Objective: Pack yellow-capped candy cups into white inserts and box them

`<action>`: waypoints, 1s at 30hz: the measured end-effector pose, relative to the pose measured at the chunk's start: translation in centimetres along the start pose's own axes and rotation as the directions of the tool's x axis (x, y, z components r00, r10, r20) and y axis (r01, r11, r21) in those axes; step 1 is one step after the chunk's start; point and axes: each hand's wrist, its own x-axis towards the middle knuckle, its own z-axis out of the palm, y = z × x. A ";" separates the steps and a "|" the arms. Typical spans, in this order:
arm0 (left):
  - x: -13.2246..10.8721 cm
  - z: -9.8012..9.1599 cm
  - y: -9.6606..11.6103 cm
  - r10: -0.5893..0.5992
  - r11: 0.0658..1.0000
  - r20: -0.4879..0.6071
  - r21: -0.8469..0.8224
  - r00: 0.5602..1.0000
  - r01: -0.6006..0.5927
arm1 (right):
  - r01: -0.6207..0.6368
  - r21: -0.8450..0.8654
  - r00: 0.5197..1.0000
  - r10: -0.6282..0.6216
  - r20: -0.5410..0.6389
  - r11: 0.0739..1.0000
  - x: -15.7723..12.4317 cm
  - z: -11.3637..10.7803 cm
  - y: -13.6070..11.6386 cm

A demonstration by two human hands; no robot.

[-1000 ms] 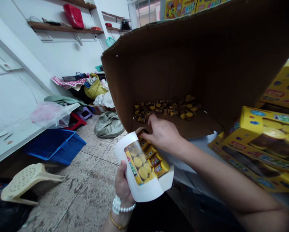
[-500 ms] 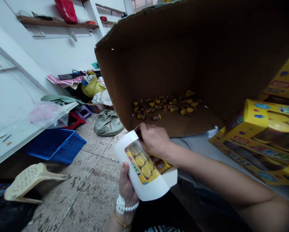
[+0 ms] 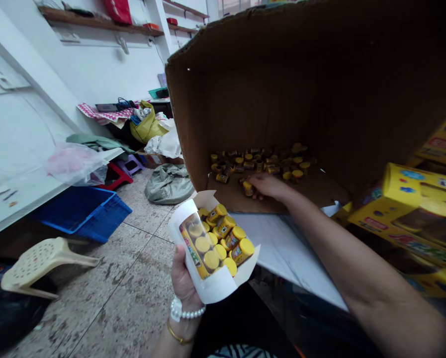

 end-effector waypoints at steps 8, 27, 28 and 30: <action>0.1 0.1 -0.7 0.091 0.996 -0.051 0.011 0.995 -0.090 | 0.204 -0.266 0.977 -0.213 -0.006 0.942 -1.0 -0.1 0.4; -0.9 0.1 -1.3 0.027 0.998 -0.178 -0.051 0.984 -0.037 | 0.574 0.031 0.817 -0.569 -0.098 0.819 -5.8 2.2 -6.8; -0.8 0.1 -1.2 0.021 0.998 -0.154 -0.054 0.988 -0.030 | 0.577 0.029 0.813 -0.571 -0.111 0.816 -5.6 2.0 -6.6; -0.7 0.2 -1.1 0.012 0.998 -0.083 -0.059 0.997 -0.017 | 0.580 0.047 0.807 -0.566 -0.172 0.813 -5.6 1.8 -6.6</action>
